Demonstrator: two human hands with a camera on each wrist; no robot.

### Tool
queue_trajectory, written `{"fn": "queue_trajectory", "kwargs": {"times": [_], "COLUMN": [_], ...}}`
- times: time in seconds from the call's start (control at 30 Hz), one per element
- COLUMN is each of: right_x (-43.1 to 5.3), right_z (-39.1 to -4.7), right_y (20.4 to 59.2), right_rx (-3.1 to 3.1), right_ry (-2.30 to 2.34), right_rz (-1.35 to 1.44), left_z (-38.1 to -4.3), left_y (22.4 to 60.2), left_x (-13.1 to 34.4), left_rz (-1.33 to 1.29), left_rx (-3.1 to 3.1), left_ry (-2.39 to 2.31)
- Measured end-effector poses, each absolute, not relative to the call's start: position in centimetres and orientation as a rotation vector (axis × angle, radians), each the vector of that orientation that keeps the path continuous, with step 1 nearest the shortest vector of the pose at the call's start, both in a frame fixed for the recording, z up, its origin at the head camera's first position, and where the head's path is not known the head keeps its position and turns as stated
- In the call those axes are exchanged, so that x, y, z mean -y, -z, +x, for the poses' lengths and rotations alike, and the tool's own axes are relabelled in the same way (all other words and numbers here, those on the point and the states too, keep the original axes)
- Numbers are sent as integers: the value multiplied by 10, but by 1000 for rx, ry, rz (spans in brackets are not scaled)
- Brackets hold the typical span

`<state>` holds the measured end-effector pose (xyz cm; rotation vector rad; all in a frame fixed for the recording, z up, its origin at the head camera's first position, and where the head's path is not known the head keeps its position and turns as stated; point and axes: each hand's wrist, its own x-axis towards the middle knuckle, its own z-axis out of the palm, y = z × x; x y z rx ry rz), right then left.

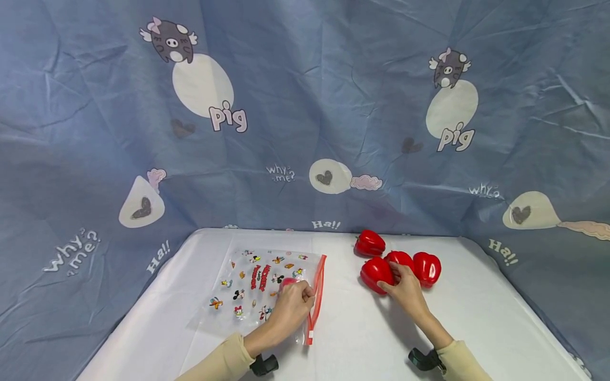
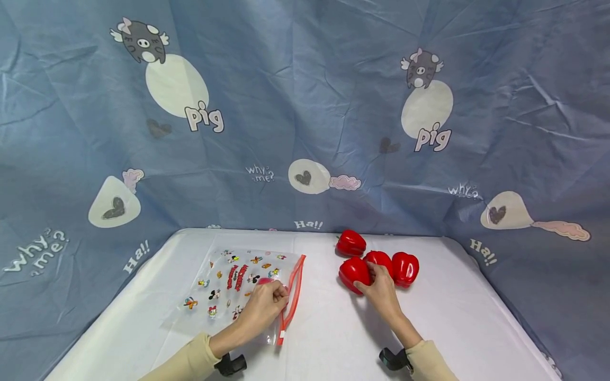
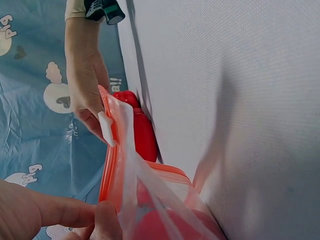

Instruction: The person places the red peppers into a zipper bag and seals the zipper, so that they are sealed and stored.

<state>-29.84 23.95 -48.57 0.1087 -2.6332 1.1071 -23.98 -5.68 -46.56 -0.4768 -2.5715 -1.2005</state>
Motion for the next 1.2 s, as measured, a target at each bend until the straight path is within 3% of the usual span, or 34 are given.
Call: {"fn": "queue_trajectory", "kwargs": {"times": [1.2], "right_x": [-235], "right_z": [-298], "right_y": [489], "right_rx": [2711], "right_ry": [-1180], "right_rz": [25], "left_z": [-239], "left_y": [464], "left_x": [58], "left_rz": [-472], "left_rx": [2568], "left_ry": [1212]}}
